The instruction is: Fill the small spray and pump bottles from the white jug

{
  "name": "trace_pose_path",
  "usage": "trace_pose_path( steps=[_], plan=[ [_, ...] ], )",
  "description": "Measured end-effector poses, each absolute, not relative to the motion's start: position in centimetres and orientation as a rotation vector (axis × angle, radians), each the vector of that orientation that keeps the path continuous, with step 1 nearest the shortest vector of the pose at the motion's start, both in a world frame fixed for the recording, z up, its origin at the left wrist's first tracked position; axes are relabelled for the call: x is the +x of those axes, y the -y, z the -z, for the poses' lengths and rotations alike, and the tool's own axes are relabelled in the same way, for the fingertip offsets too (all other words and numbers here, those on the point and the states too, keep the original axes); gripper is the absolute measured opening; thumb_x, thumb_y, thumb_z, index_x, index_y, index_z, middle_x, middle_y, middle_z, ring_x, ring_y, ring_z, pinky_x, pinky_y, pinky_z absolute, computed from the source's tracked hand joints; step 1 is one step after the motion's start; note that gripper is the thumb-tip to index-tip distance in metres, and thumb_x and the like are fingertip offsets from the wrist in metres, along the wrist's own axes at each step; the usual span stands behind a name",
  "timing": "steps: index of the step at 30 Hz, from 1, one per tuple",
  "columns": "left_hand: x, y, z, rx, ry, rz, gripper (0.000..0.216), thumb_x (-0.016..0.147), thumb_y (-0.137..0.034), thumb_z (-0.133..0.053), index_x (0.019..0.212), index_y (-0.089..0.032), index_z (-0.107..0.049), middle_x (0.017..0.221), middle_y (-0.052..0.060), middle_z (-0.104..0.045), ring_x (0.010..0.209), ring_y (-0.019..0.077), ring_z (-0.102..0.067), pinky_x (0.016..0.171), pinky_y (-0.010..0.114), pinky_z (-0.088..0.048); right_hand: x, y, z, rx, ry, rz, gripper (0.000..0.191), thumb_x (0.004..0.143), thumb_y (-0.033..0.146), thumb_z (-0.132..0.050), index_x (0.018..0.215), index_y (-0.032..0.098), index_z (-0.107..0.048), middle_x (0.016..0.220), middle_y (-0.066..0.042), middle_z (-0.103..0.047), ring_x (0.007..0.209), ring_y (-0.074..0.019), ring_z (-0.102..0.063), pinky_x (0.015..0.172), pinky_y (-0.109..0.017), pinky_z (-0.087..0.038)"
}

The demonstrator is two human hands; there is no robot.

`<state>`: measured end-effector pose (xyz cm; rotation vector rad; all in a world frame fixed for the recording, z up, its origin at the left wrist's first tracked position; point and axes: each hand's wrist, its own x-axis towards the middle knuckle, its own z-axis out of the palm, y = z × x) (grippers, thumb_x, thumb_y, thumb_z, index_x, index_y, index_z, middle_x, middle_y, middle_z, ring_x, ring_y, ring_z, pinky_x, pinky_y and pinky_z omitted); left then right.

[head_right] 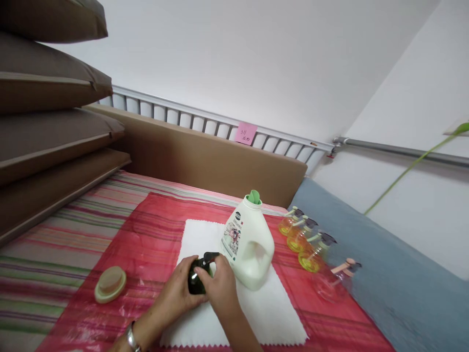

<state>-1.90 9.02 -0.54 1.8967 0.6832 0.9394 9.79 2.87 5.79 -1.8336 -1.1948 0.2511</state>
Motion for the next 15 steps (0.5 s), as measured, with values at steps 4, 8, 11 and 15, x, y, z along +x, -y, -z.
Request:
trace_pose_path(
  steps=[4, 8, 11, 15],
  plan=[
    [-1.9, -9.3, 0.5, 1.839, -0.696, -0.915, 0.084, 0.047, -0.017, -0.079, 0.122, -0.019, -0.043, 0.119, 0.011, -0.053, 0.111, 0.0290, -0.051, 0.097, 0.046, -0.041, 10.4, -2.8, -6.1, -1.709, 1.352, -0.395, 0.024, 0.071, 0.029, -0.057, 0.092, 0.020, -0.064, 0.091, -0.005, -0.069, 0.089, -0.0226, -0.063, 0.081, -0.035, -0.049],
    [-1.8, -9.3, 0.5, 1.846, -0.682, -0.922, 0.083, 0.049, -0.023, -0.080, 0.123, -0.020, -0.043, 0.118, 0.011, -0.054, 0.110, 0.0292, -0.052, 0.096, 0.046, -0.042, 9.9, -2.8, -5.3, -1.771, 1.259, -0.340, 0.033, 0.069, 0.031, -0.060, 0.100, 0.018, -0.059, 0.098, -0.008, -0.066, 0.094, -0.0259, -0.061, 0.085, -0.041, -0.047],
    [-1.9, -9.1, 0.5, 1.869, -0.665, -0.934, 0.084, 0.049, -0.025, -0.081, 0.123, -0.019, -0.043, 0.118, 0.012, -0.053, 0.111, 0.0298, -0.051, 0.096, 0.047, -0.042, 9.6, -2.9, -5.2, -1.831, 1.185, -0.300, 0.025, 0.067, 0.032, -0.063, 0.087, 0.018, -0.058, 0.085, -0.007, -0.066, 0.085, -0.0267, -0.061, 0.082, -0.044, -0.047],
    [-2.0, -9.1, 0.5, 1.856, -0.656, -0.926, 0.086, 0.046, -0.019, -0.080, 0.123, -0.019, -0.043, 0.119, 0.012, -0.053, 0.112, 0.0294, -0.051, 0.097, 0.046, -0.041, 9.9, -2.8, -5.5, -1.711, 1.301, -0.431, 0.028, 0.072, 0.028, -0.055, 0.098, 0.019, -0.059, 0.099, -0.007, -0.067, 0.094, -0.0222, -0.062, 0.087, -0.036, -0.048]
  ],
)
